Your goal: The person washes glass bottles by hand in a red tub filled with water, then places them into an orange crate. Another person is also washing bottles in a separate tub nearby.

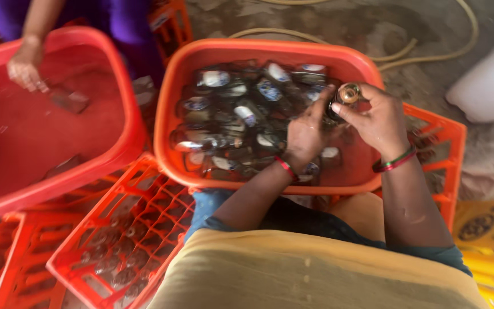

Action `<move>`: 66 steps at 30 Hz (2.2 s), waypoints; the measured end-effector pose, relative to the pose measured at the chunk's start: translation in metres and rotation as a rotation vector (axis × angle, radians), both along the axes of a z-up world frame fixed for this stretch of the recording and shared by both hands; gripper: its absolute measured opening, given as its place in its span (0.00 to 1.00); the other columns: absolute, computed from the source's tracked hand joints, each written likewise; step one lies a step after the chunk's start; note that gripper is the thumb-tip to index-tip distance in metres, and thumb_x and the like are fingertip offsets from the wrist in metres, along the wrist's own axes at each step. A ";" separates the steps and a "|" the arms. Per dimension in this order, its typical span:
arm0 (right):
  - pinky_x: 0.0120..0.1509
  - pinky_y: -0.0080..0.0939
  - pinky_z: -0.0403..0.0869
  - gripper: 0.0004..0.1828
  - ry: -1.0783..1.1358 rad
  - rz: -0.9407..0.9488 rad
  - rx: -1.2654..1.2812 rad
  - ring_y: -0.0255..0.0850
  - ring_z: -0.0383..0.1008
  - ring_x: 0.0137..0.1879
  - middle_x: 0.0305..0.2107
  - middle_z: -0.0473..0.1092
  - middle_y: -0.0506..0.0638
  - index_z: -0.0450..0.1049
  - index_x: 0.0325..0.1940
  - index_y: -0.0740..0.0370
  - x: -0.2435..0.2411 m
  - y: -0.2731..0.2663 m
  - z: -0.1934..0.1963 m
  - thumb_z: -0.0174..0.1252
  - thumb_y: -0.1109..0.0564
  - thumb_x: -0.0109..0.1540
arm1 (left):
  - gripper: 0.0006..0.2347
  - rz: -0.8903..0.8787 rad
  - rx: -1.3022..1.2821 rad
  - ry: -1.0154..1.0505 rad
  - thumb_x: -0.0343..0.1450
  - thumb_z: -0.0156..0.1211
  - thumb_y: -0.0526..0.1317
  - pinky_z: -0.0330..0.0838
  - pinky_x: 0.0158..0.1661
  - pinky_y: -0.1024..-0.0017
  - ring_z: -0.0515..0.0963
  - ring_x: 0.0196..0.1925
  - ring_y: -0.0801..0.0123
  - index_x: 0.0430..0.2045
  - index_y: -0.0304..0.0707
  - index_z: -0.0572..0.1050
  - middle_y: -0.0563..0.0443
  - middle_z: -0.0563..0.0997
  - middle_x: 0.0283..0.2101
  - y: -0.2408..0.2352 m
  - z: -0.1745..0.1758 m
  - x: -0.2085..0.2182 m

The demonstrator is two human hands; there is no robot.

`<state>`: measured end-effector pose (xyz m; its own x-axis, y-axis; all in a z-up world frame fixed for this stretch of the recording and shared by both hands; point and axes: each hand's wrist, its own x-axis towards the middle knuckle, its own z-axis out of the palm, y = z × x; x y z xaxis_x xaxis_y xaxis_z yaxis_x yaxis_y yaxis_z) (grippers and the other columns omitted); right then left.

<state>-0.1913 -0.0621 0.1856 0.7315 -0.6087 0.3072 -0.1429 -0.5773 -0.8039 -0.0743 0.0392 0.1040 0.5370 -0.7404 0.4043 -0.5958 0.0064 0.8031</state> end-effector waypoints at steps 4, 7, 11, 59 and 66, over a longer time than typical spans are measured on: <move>0.51 0.30 0.76 0.07 -0.151 -0.082 -0.003 0.29 0.75 0.44 0.40 0.78 0.47 0.78 0.47 0.66 -0.050 -0.037 0.016 0.70 0.63 0.69 | 0.38 -0.234 -0.193 -0.027 0.65 0.73 0.47 0.75 0.57 0.58 0.77 0.62 0.50 0.70 0.44 0.59 0.40 0.75 0.62 0.002 0.010 0.003; 0.44 0.28 0.77 0.08 -0.265 -0.189 0.282 0.29 0.76 0.42 0.41 0.78 0.46 0.78 0.50 0.62 -0.111 -0.073 0.029 0.67 0.63 0.67 | 0.21 -0.194 -0.172 -0.181 0.70 0.73 0.45 0.75 0.59 0.58 0.77 0.63 0.51 0.56 0.44 0.74 0.44 0.78 0.60 0.003 -0.002 0.017; 0.45 0.28 0.75 0.08 -0.285 -0.304 0.258 0.30 0.76 0.41 0.40 0.78 0.47 0.79 0.51 0.63 -0.189 -0.115 0.013 0.66 0.65 0.69 | 0.10 -0.147 -0.109 -0.089 0.70 0.69 0.38 0.78 0.51 0.63 0.82 0.55 0.55 0.43 0.39 0.80 0.46 0.82 0.52 0.000 -0.034 0.038; 0.47 0.49 0.80 0.28 0.319 -0.912 0.120 0.47 0.80 0.41 0.38 0.78 0.59 0.78 0.50 0.67 -0.206 -0.247 -0.357 0.70 0.40 0.61 | 0.06 -0.135 0.203 0.078 0.71 0.64 0.31 0.81 0.47 0.72 0.84 0.50 0.66 0.41 0.34 0.80 0.47 0.83 0.49 -0.005 -0.094 0.050; 0.56 0.56 0.78 0.16 0.685 -0.672 0.008 0.53 0.76 0.50 0.47 0.75 0.57 0.80 0.52 0.59 -0.168 -0.229 -0.450 0.63 0.50 0.63 | 0.07 -0.134 0.213 0.062 0.71 0.63 0.30 0.81 0.48 0.72 0.84 0.50 0.65 0.41 0.33 0.80 0.47 0.82 0.49 -0.001 -0.090 0.047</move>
<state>-0.3596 -0.2915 -0.2644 0.2481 -0.9667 -0.0630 -0.8825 -0.1986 -0.4264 -0.0272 0.0379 0.0144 0.4473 -0.8715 0.2012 -0.5504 -0.0909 0.8299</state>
